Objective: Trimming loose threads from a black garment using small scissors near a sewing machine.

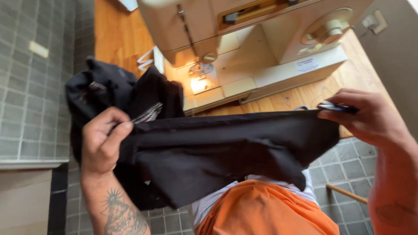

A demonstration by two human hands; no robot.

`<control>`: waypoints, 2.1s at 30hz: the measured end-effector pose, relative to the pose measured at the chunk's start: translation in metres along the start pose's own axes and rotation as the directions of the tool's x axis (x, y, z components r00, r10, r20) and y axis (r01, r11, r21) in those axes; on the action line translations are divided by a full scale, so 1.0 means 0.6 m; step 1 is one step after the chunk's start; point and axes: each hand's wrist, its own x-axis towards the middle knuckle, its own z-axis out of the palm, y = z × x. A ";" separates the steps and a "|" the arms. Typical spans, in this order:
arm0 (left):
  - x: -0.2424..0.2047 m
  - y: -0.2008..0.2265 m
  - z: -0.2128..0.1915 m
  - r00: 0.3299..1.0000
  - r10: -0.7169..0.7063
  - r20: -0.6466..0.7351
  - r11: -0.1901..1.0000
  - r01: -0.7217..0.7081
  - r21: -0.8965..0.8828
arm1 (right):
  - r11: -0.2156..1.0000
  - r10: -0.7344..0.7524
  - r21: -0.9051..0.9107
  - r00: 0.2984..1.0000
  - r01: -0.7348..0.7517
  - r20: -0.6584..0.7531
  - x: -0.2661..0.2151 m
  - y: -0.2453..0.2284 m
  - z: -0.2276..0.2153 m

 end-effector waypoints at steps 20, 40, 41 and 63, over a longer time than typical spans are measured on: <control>0.014 0.215 0.398 0.877 0.392 0.276 0.878 -0.446 0.170 | 0.337 0.310 0.886 0.926 -0.320 0.216 0.017 0.050 0.075; 0.087 0.142 0.516 0.717 0.074 0.693 0.597 0.525 -0.607 | 0.979 -0.184 0.051 0.966 0.196 -0.183 -0.068 0.069 0.054; 0.088 0.142 0.514 0.720 0.091 0.688 0.607 0.507 -0.611 | 0.980 -0.126 0.130 0.977 0.150 -0.174 -0.064 0.056 0.052; 0.082 0.136 0.503 0.768 0.033 0.640 0.538 0.526 -0.659 | 0.892 0.182 0.444 0.967 -0.085 -0.180 -0.076 -0.026 0.162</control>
